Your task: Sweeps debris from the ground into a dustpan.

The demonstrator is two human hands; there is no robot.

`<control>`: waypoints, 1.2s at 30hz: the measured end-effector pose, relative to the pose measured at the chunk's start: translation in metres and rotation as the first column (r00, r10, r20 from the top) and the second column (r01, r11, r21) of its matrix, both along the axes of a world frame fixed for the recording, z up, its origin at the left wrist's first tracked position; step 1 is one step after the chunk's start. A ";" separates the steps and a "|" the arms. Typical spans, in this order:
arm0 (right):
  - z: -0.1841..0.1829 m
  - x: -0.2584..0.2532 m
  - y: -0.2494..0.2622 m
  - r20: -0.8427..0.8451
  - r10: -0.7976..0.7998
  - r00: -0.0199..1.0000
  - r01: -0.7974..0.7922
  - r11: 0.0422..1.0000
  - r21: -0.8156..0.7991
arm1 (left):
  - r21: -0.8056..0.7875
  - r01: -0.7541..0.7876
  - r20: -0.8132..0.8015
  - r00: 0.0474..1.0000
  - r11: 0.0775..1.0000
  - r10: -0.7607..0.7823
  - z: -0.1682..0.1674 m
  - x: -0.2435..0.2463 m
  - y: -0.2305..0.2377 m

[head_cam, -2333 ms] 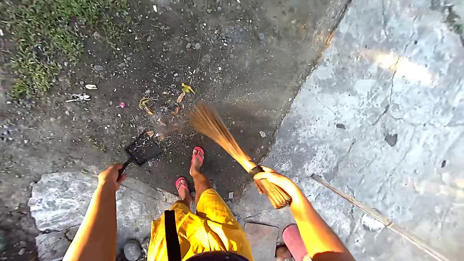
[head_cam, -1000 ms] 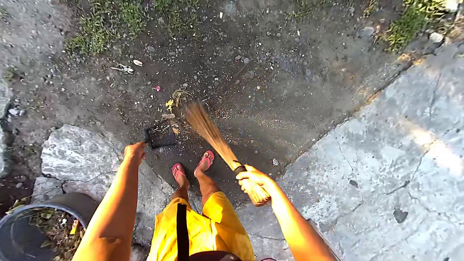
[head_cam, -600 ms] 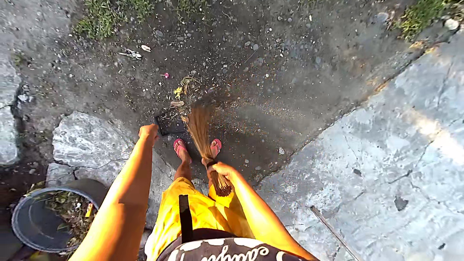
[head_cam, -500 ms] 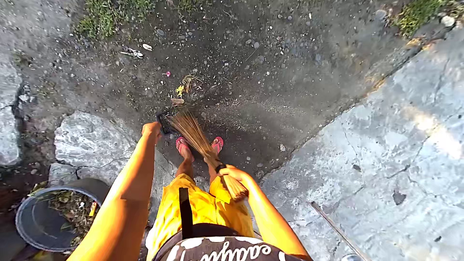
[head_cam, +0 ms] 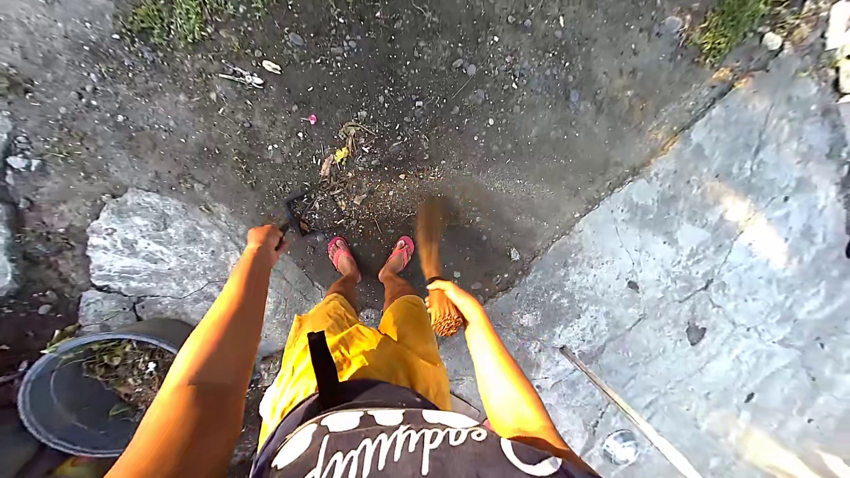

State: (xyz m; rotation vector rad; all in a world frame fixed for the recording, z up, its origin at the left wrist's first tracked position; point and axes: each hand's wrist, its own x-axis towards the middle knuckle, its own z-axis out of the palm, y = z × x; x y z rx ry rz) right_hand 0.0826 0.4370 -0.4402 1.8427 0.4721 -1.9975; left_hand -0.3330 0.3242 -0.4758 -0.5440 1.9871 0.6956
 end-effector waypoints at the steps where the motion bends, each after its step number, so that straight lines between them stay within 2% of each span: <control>1: -0.001 -0.013 -0.016 -0.060 0.060 0.996 -0.065 0.995 -0.073 | -0.010 0.013 0.001 1.000 1.000 -0.013 -0.001 0.005 -0.002; 4: 0.014 -0.025 -0.042 -0.200 0.113 0.973 -0.145 0.978 -0.153 | -0.015 0.042 0.003 0.999 0.999 -0.042 -0.008 0.017 0.001; 8: 0.069 -0.012 -0.023 -0.189 0.095 0.977 -0.108 0.992 -0.058 | 0.007 0.035 0.015 0.999 0.999 -0.035 -0.009 0.011 0.012; 10: 0.079 -0.015 -0.008 -0.134 0.116 0.984 -0.113 0.993 0.026 | 0.010 0.015 0.012 1.000 1.000 -0.015 -0.012 0.005 0.013; 12: 0.069 -0.038 0.001 -0.037 0.132 0.991 -0.127 0.986 0.104 | 0.025 -0.015 0.016 1.000 1.000 0.014 -0.014 0.001 0.010; 15: 0.018 -0.085 -0.004 0.021 0.115 0.993 -0.117 0.977 0.181 | 0.076 -0.073 0.015 0.997 0.994 0.073 -0.018 -0.004 -0.001; 17: -0.011 -0.108 -0.017 -0.034 0.152 0.988 -0.148 0.983 0.106 | 0.113 -0.106 0.016 0.994 0.988 0.104 -0.020 -0.009 -0.011; 18: -0.014 -0.115 -0.023 -0.089 0.196 0.977 -0.194 0.981 0.025 | 0.120 -0.117 0.010 0.993 0.986 0.117 -0.020 -0.012 -0.017; 20: 0.006 -0.117 -0.024 -0.150 0.246 0.957 -0.263 0.959 -0.107 | 0.124 -0.186 -0.004 0.982 0.975 0.188 -0.021 -0.017 -0.026; 22: 0.037 -0.100 -0.007 -0.169 0.245 0.955 -0.270 0.951 -0.149 | 0.126 -0.301 0.002 0.953 0.945 0.303 -0.017 -0.018 -0.032; 25: 0.081 -0.086 0.045 -0.154 0.312 0.937 -0.321 0.946 -0.036 | 0.129 -0.459 0.032 0.888 0.879 0.459 -0.013 -0.013 -0.032; 28: 0.093 -0.116 0.108 -0.047 0.502 0.864 -0.491 0.859 0.142 | 0.102 -0.519 0.042 0.855 0.849 0.517 -0.018 -0.004 -0.028; 30: 0.068 -0.148 0.153 0.054 0.579 0.814 -0.573 0.783 0.244 | 0.085 -0.535 0.046 0.845 0.841 0.533 -0.021 -0.004 -0.023; 32: 0.019 -0.179 0.197 0.112 0.606 0.788 -0.605 0.727 0.323 | 0.077 -0.549 0.047 0.836 0.833 0.547 -0.023 -0.008 -0.018; 34: -0.028 -0.212 0.227 0.141 0.632 0.762 -0.639 0.699 0.321 | 0.069 -0.546 0.047 0.838 0.835 0.544 -0.024 -0.012 -0.016; 36: -0.054 -0.235 0.233 0.137 0.690 0.711 -0.701 0.679 0.218 | 0.062 -0.546 0.046 0.838 0.836 0.544 -0.027 -0.017 -0.017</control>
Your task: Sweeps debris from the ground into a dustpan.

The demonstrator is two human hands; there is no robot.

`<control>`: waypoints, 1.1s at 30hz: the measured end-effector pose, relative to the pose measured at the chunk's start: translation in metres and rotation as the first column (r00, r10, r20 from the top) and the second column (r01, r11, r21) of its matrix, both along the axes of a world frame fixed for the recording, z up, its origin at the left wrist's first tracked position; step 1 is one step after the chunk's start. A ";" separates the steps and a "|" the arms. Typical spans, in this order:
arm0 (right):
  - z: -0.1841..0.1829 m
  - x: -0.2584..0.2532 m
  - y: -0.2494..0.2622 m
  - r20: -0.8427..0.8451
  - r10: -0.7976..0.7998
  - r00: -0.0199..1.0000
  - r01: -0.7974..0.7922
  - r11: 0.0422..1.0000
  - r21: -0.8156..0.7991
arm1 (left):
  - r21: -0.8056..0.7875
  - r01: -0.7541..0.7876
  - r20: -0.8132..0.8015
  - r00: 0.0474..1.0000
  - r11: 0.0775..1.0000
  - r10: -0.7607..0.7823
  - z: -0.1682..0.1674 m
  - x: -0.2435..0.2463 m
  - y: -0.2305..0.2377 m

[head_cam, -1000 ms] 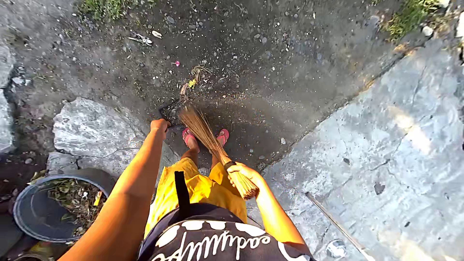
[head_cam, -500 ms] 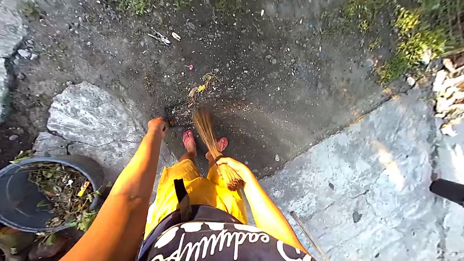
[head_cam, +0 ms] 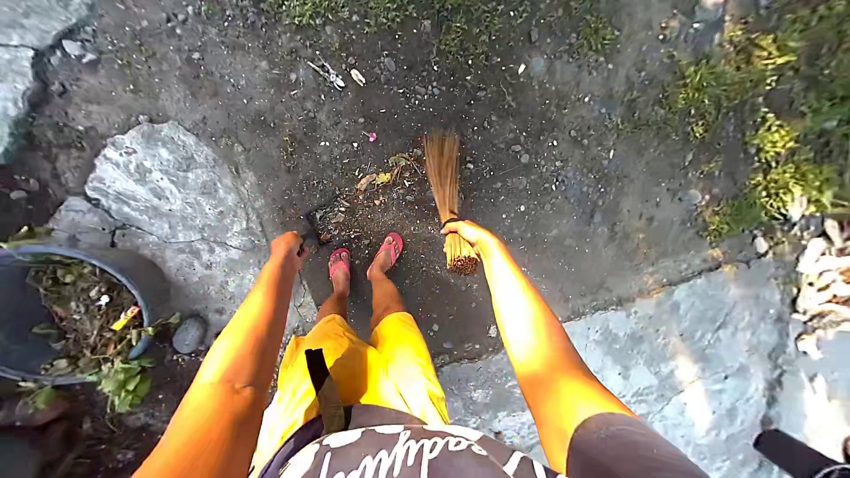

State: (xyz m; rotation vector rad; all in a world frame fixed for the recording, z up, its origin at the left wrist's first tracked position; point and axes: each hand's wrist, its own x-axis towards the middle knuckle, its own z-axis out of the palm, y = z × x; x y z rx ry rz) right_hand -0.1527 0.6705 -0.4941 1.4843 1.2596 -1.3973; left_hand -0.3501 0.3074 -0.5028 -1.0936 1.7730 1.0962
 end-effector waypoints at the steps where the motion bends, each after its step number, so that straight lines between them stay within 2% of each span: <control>1: -0.003 -0.004 -0.002 0.033 0.068 0.997 -0.064 0.994 -0.091 | 0.000 -0.003 0.007 1.000 1.000 0.003 -0.002 -0.002 0.000; 3: 0.011 0.002 -0.005 0.077 0.153 0.985 -0.125 0.951 -0.283 | -0.010 -0.016 0.027 1.000 1.000 0.016 -0.005 -0.008 0.002; 4: 0.028 0.012 -0.003 0.085 0.147 0.986 -0.107 0.927 -0.360 | -0.023 -0.025 0.036 0.999 0.999 0.026 -0.004 -0.011 0.003; 6: 0.069 0.038 0.014 0.052 0.085 0.995 -0.056 0.908 -0.415 | -0.055 -0.041 0.046 0.998 0.998 0.044 -0.003 -0.016 0.008; 9: 0.121 0.058 0.042 -0.010 0.059 0.998 -0.059 0.937 -0.345 | -0.077 -0.043 0.057 0.997 0.996 0.047 -0.003 -0.021 0.015; 11: 0.135 0.051 0.051 -0.005 0.015 1.000 -0.016 0.968 -0.251 | -0.070 -0.039 0.058 0.997 0.997 0.043 -0.001 -0.026 0.019; 13: 0.119 0.032 0.054 -0.005 0.045 0.999 -0.045 0.991 -0.127 | -0.086 -0.045 0.048 0.998 0.995 0.050 0.000 -0.029 0.027; 16: 0.064 0.002 0.039 -0.002 0.127 0.992 -0.127 0.992 0.002 | -0.101 -0.054 0.053 0.997 0.993 0.060 0.000 -0.029 0.033; 17: 0.047 -0.005 0.028 0.014 0.146 0.989 -0.146 0.989 -0.004 | -0.103 -0.062 0.048 0.997 0.993 0.067 0.001 -0.029 0.036; 19: 0.031 -0.009 0.002 0.054 0.260 0.964 -0.252 0.960 -0.124 | -0.085 -0.097 0.035 0.994 0.992 0.101 0.003 -0.027 0.038; 21: 0.047 -0.002 -0.012 0.046 0.379 0.924 -0.352 0.892 -0.285 | -0.066 -0.130 0.041 0.990 0.989 0.133 0.005 -0.022 0.033; 22: 0.061 0.004 -0.010 0.043 0.377 0.925 -0.346 0.884 -0.316 | -0.066 -0.149 0.048 0.987 0.987 0.152 0.006 -0.019 0.031; 26: 0.132 0.000 0.033 0.012 0.299 0.954 -0.287 0.926 -0.247 | -0.072 -0.206 0.045 0.977 0.976 0.210 0.005 -0.003 0.016; 28: 0.144 -0.025 0.053 -0.014 0.333 0.943 -0.330 0.928 -0.172 | -0.063 -0.218 0.038 0.975 0.974 0.221 0.002 0.002 0.008; 30: 0.122 -0.056 0.069 -0.036 0.382 0.923 -0.384 0.920 -0.075 | -0.067 -0.231 0.046 0.971 0.971 0.234 0.001 0.002 0.006; 33: 0.053 -0.107 0.078 -0.038 0.451 0.892 -0.449 0.892 0.056 | -0.084 -0.233 0.071 0.968 0.969 0.239 0.000 -0.002 0.007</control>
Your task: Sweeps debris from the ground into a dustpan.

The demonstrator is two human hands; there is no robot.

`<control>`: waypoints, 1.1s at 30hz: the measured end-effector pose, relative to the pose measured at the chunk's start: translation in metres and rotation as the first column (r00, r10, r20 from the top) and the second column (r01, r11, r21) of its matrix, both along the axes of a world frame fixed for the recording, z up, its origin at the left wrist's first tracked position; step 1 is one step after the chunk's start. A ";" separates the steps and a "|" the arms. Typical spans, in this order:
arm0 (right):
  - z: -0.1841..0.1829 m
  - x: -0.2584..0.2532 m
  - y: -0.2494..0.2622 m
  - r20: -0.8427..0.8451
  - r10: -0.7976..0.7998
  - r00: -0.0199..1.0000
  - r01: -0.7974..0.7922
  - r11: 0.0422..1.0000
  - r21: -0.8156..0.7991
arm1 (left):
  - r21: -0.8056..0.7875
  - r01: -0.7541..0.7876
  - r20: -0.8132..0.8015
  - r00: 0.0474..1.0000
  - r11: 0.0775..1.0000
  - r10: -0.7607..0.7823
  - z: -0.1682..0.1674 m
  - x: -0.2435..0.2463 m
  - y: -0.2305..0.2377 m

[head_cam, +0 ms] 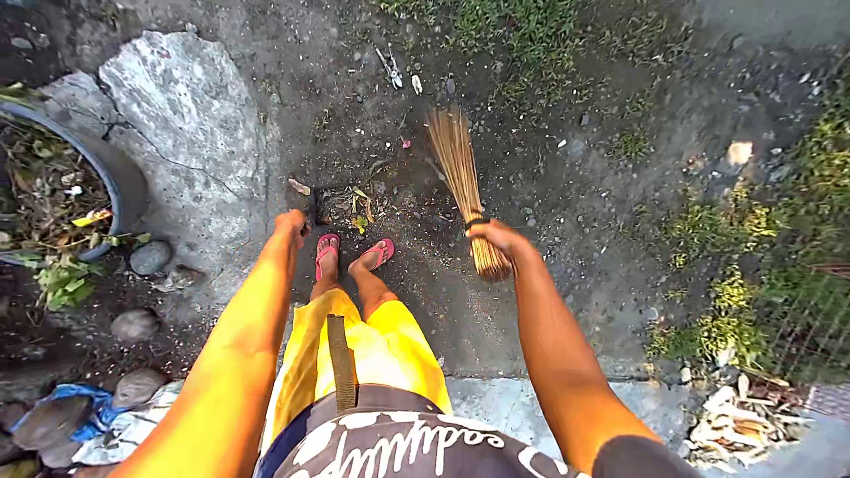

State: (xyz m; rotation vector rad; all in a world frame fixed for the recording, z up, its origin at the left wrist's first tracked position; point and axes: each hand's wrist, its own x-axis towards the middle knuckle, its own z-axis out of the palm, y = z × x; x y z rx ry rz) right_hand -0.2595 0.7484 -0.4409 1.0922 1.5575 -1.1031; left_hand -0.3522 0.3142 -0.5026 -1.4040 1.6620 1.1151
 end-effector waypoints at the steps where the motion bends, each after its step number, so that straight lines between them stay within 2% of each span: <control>1: -0.025 -0.015 -0.002 0.019 0.027 0.999 -0.027 0.999 0.039 | -0.003 0.006 0.003 1.000 1.000 -0.006 0.000 -0.002 0.001; 2: -0.044 -0.026 -0.010 0.055 0.050 0.997 -0.053 0.997 0.057 | -0.004 0.011 0.001 1.000 1.000 -0.011 0.000 -0.003 0.002; 4: -0.052 -0.031 -0.043 0.125 0.141 0.982 -0.144 0.989 0.020 | -0.007 0.004 -0.006 1.000 1.000 -0.004 0.001 -0.003 0.003; 6: -0.041 -0.009 -0.070 0.166 0.253 0.953 -0.241 0.967 -0.086 | -0.008 0.015 -0.009 1.000 1.000 -0.015 0.001 -0.004 0.004; 8: -0.016 0.024 -0.077 0.181 0.274 0.945 -0.229 0.945 -0.232 | 0.003 0.036 -0.011 0.999 0.999 -0.036 0.000 -0.006 0.004; 11: 0.034 0.085 -0.067 0.213 0.101 0.972 -0.033 0.953 -0.301 | 0.009 0.051 0.007 0.999 0.999 -0.051 -0.003 -0.007 0.005; 13: 0.070 0.118 -0.073 0.226 -0.055 0.973 0.116 0.956 -0.268 | 0.024 0.048 0.033 0.998 0.999 -0.049 -0.002 -0.009 0.003; 15: 0.087 0.139 -0.090 0.228 -0.210 0.951 0.259 0.942 -0.213 | 0.103 0.000 0.060 0.998 0.995 -0.007 0.007 -0.013 0.002; 18: 0.066 0.143 -0.137 0.235 -0.375 0.897 0.420 0.887 -0.191 | 0.223 0.013 0.152 0.987 0.975 -0.048 0.011 -0.014 -0.004; 21: 0.024 0.140 -0.204 0.283 -0.336 0.898 0.417 0.857 -0.304 | 0.322 0.137 0.188 0.961 0.937 -0.205 0.002 -0.005 -0.023; 24: 0.027 0.136 -0.286 0.242 -0.206 0.948 0.286 0.884 -0.370 | 0.392 0.191 0.200 0.937 0.900 -0.286 -0.002 0.005 -0.068; 27: 0.053 0.139 -0.351 0.198 -0.200 0.960 0.257 0.909 -0.327 | 0.502 0.196 0.175 0.931 0.842 -0.321 0.002 0.012 -0.142; 30: 0.093 0.133 -0.404 0.122 -0.159 0.980 0.185 0.952 -0.243 | 0.595 0.132 0.145 0.953 0.793 -0.267 0.027 0.012 -0.230; 33: 0.141 0.112 -0.463 0.150 -0.091 0.985 0.116 0.979 -0.165 | 0.672 0.040 0.131 0.976 0.740 -0.172 0.050 0.012 -0.328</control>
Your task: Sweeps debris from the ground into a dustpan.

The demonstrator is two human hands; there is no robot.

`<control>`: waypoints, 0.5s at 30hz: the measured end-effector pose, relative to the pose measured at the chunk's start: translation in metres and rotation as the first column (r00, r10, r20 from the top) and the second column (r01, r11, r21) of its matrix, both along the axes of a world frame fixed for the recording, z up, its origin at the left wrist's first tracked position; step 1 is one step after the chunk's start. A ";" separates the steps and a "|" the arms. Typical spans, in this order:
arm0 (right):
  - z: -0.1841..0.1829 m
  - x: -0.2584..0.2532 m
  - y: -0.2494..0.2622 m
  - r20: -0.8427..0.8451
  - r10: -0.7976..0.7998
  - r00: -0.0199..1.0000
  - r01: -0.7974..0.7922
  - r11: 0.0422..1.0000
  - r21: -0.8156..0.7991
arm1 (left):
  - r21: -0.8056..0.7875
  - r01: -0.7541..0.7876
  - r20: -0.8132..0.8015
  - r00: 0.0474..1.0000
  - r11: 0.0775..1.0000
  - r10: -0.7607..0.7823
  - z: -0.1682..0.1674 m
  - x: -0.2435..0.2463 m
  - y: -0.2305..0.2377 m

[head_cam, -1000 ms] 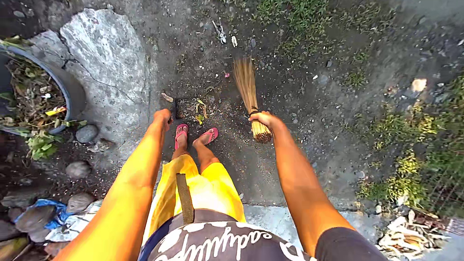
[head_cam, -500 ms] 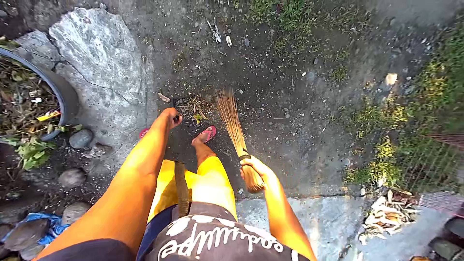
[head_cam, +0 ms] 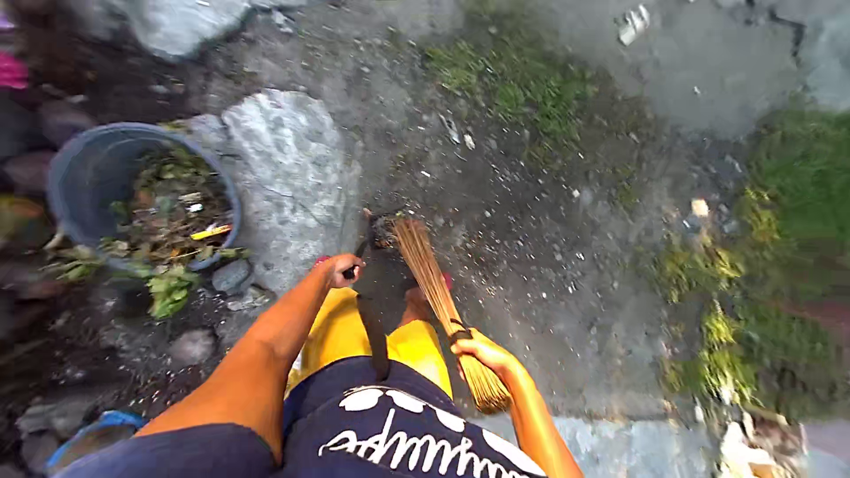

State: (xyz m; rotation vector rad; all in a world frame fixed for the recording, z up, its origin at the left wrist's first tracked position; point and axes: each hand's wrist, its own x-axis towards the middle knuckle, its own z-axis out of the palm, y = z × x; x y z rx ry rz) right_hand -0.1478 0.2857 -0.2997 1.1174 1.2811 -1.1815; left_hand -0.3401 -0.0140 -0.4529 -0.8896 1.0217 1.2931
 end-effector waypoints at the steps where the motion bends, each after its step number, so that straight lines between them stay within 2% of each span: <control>1: 0.014 -0.008 -0.019 0.011 0.042 0.999 -0.042 0.999 0.031 | 0.038 -0.025 0.015 1.000 0.999 0.024 0.003 0.001 -0.033; 5: 0.036 -0.032 -0.079 -0.053 0.277 0.959 -0.271 0.957 0.101 | 0.107 -0.169 -0.027 0.985 0.980 0.173 0.043 0.025 -0.159; 7: 0.038 -0.052 -0.108 -0.085 0.457 0.886 -0.448 0.888 0.106 | 0.104 -0.310 -0.047 0.948 0.945 0.316 0.066 0.051 -0.219; 10: 0.041 -0.089 -0.155 -0.164 0.655 0.737 -0.650 0.754 0.093 | 0.050 -0.558 -0.091 0.823 0.828 0.560 0.106 0.090 -0.297; 13: 0.048 -0.123 -0.210 -0.281 0.692 0.665 -0.709 0.703 0.052 | -0.018 -0.672 -0.204 0.728 0.740 0.655 0.146 0.114 -0.359; 15: 0.049 -0.139 -0.241 -0.345 0.614 0.710 -0.667 0.743 -0.052 | -0.077 -0.703 -0.296 0.693 0.707 0.658 0.162 0.121 -0.388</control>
